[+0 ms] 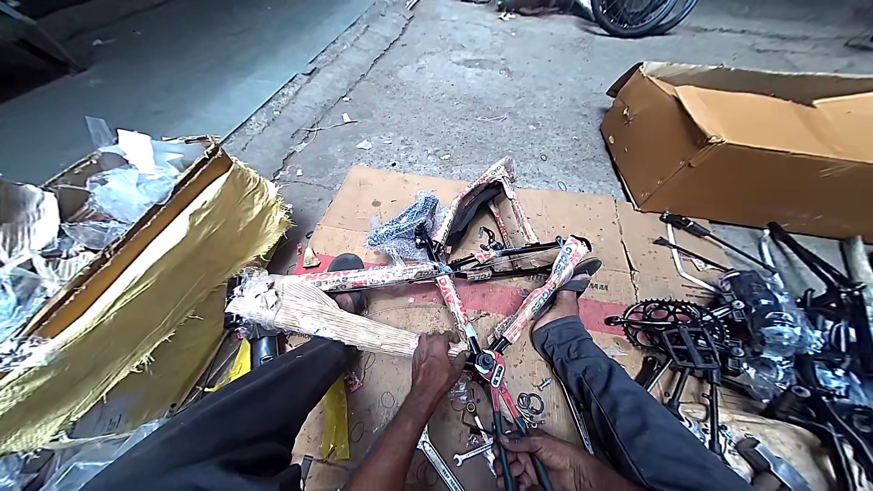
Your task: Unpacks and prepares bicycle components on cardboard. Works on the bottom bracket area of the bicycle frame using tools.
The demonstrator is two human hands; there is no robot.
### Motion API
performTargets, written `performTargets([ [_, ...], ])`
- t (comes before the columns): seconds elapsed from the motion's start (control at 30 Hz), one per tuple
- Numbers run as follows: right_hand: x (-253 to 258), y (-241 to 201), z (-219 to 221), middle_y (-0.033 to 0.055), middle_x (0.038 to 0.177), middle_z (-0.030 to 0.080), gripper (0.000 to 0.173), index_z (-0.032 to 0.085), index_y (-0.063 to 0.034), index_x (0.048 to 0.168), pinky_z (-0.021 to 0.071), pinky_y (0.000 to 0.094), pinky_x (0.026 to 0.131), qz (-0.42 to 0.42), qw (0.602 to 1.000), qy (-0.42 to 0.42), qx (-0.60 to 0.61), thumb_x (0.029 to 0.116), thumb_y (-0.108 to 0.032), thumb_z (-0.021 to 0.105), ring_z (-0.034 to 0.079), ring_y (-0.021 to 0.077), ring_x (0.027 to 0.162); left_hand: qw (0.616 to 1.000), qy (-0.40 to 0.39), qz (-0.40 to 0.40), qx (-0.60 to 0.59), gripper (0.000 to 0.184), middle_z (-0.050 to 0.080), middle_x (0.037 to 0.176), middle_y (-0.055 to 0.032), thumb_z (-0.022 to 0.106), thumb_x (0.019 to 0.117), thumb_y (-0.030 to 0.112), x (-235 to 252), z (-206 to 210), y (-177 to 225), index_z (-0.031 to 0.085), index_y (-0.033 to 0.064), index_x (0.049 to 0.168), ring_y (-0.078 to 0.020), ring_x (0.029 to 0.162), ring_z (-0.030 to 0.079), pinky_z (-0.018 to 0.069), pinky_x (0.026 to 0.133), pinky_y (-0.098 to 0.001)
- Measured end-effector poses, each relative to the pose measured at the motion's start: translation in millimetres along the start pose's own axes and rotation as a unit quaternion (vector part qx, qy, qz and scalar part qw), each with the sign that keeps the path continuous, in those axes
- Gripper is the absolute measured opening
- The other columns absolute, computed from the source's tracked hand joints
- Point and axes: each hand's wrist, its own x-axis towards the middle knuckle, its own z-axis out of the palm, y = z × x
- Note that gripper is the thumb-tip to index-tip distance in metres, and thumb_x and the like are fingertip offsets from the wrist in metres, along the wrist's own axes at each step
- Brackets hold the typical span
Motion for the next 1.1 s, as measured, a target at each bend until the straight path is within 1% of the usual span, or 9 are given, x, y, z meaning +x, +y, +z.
performTargets([
  [0.07, -1.5, -0.9, 7.9, 0.0102, 0.090, 0.073, 0.031, 0.068, -0.0069, 0.107, 0.0587, 0.0324, 0.065, -0.002, 0.998, 0.050, -0.030, 0.1036, -0.036, 0.058, 0.072, 0.0199, 0.077, 0.997, -0.033, 0.033, 0.062, 0.069, 0.060, 0.140, -0.0040, 0.068, 0.0822, 0.071, 14.1, -2.6, -12.8, 0.062, 0.0313, 0.139, -0.0299, 0.142, 0.042, 0.0291, 0.118, -0.0559],
  [0.13, 16.8, 11.0, 47.6, 0.0070, 0.085, 0.073, 0.036, 0.067, -0.0064, 0.106, 0.0491, 0.0247, 0.053, -0.058, 0.990, 0.128, -0.023, 0.1037, -0.040, 0.057, 0.067, 0.0127, 0.067, 0.986, -0.107, 0.040, 0.123, 0.091, 0.059, 0.142, -0.0044, 0.060, 0.0706, 0.090, 25.1, -4.0, -19.0, 0.054, 0.0386, 0.146, -0.0303, 0.144, 0.040, 0.0119, 0.121, -0.0656],
  [0.3, 116.6, 1.6, 165.8, 0.0113, 0.090, 0.071, 0.031, 0.061, -0.0019, 0.107, 0.0587, 0.0339, 0.068, -0.239, 0.911, 0.196, 0.274, 0.1088, -0.031, 0.051, 0.070, 0.0198, 0.079, 0.968, -0.197, 0.040, 0.150, 0.097, 0.062, 0.136, -0.0071, 0.057, 0.0683, 0.094, 46.8, -5.9, -12.6, 0.054, 0.0347, 0.146, -0.0293, 0.131, 0.052, 0.0264, 0.115, -0.0627],
  [0.47, 62.6, 27.9, 82.8, 0.0192, 0.124, 0.070, 0.052, 0.059, -0.0050, 0.125, 0.0547, 0.0552, 0.095, -0.153, 0.967, -0.015, 0.202, 0.1040, -0.047, 0.038, 0.066, 0.0373, 0.118, 0.976, -0.156, 0.022, 0.147, 0.093, 0.066, 0.127, -0.0019, 0.062, 0.0642, 0.093, 39.5, -4.9, -12.0, 0.060, 0.0370, 0.139, -0.0237, 0.125, 0.055, 0.0292, 0.114, -0.0564],
  [0.57, 8.1, 13.1, 14.0, 0.0090, 0.103, 0.074, 0.053, 0.066, -0.0124, 0.115, 0.0571, 0.0354, 0.074, -0.003, 1.000, 0.006, 0.022, 0.1025, -0.055, 0.038, 0.071, 0.0210, 0.093, 0.978, -0.134, 0.025, 0.156, 0.097, 0.067, 0.122, -0.0022, 0.062, 0.0583, 0.096, 35.8, 2.9, -12.5, 0.062, 0.0372, 0.136, -0.0231, 0.118, 0.058, 0.0329, 0.111, -0.0554],
  [0.67, 26.3, 13.6, 45.3, 0.0051, 0.087, 0.071, 0.048, 0.063, -0.0119, 0.107, 0.0425, 0.0212, 0.049, -0.040, 0.996, 0.077, 0.003, 0.1053, -0.054, 0.040, 0.063, 0.0096, 0.065, 0.976, -0.141, 0.034, 0.160, 0.098, 0.066, 0.125, -0.0039, 0.060, 0.0604, 0.096, 40.4, 3.9, -17.0, 0.060, 0.0368, 0.139, -0.0255, 0.122, 0.056, 0.0305, 0.112, -0.0589],
  [0.8, 116.0, 4.6, 158.9, 0.0098, 0.096, 0.071, 0.030, 0.060, -0.0062, 0.117, 0.0568, 0.0345, 0.068, -0.206, 0.924, 0.137, 0.291, 0.1080, -0.033, 0.048, 0.069, 0.0194, 0.081, 0.975, -0.166, 0.038, 0.142, 0.091, 0.066, 0.128, -0.0051, 0.058, 0.0687, 0.093, 41.4, 0.6, -16.8, 0.061, 0.0333, 0.138, -0.0265, 0.126, 0.055, 0.0271, 0.115, -0.0600],
  [0.93, 74.7, 15.5, 109.9, 0.0105, 0.114, 0.072, 0.046, 0.061, -0.0115, 0.122, 0.0570, 0.0439, 0.089, -0.154, 0.971, -0.028, 0.178, 0.1058, -0.050, 0.043, 0.069, 0.0253, 0.107, 0.972, -0.175, 0.033, 0.151, 0.097, 0.065, 0.128, -0.0051, 0.059, 0.0645, 0.095, 36.0, -9.6, -15.1, 0.060, 0.0327, 0.138, -0.0272, 0.125, 0.056, 0.0304, 0.112, -0.0606],
  [1.1, -12.9, 5.9, 35.5, 0.0065, 0.092, 0.074, 0.064, 0.065, -0.0124, 0.112, 0.0507, 0.0263, 0.056, 0.061, 0.993, 0.054, -0.081, 0.1014, -0.069, 0.036, 0.069, 0.0144, 0.075, 0.969, -0.165, 0.033, 0.183, 0.105, 0.066, 0.124, -0.0048, 0.062, 0.0570, 0.097, 16.8, -8.5, -18.5, 0.060, 0.0325, 0.140, -0.0270, 0.121, 0.057, 0.0328, 0.111, -0.0585],
])
